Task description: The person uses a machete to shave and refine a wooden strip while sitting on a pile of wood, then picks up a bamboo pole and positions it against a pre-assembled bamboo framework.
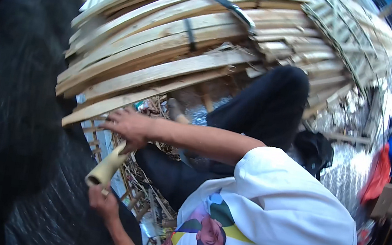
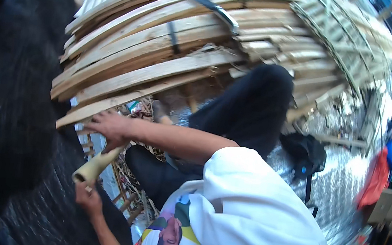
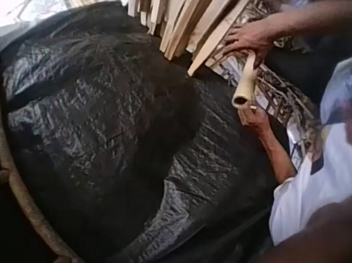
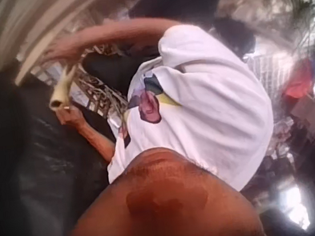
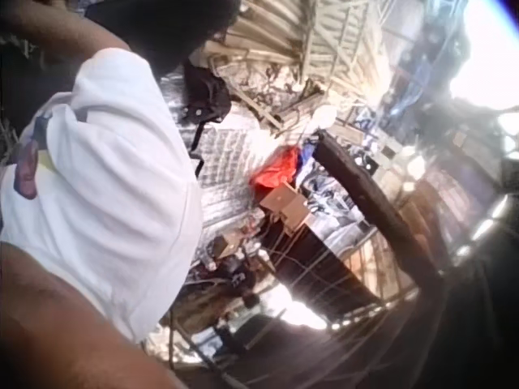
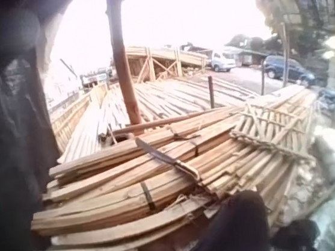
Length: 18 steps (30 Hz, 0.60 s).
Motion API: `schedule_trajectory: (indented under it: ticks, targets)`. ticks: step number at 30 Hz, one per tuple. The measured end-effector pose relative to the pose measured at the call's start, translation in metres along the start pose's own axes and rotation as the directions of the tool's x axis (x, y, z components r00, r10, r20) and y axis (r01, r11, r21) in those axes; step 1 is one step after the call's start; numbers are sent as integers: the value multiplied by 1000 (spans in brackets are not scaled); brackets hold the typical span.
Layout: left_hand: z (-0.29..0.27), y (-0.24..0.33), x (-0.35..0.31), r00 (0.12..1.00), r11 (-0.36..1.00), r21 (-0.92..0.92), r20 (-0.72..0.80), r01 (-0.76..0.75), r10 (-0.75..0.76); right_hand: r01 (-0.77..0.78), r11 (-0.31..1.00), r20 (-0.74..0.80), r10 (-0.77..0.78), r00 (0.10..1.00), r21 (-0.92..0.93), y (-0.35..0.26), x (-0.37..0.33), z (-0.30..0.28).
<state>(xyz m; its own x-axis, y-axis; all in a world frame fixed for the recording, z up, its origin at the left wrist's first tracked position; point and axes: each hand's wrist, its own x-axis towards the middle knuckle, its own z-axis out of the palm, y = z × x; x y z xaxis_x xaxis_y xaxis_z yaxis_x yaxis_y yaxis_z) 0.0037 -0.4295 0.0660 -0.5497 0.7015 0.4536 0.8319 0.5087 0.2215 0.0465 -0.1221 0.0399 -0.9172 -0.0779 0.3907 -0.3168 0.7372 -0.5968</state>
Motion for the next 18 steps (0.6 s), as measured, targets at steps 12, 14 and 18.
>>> schedule_trajectory:
  ticks: [12, 14, 18]
  targets:
    - [-197, 178, 165, 614, 662, -293, -721, -690, 320, 72, 991, -810, -130, 572, -109, -124, -88, -125]
    - [-194, 209, 185, 635, 665, -358, -737, -655, 229, -43, 980, -822, -138, 552, -193, -130, -110, -166]
    - [-163, 249, 216, 747, 642, -554, -664, -531, 45, -230, 951, -857, -61, 511, -205, -123, -148, -246]
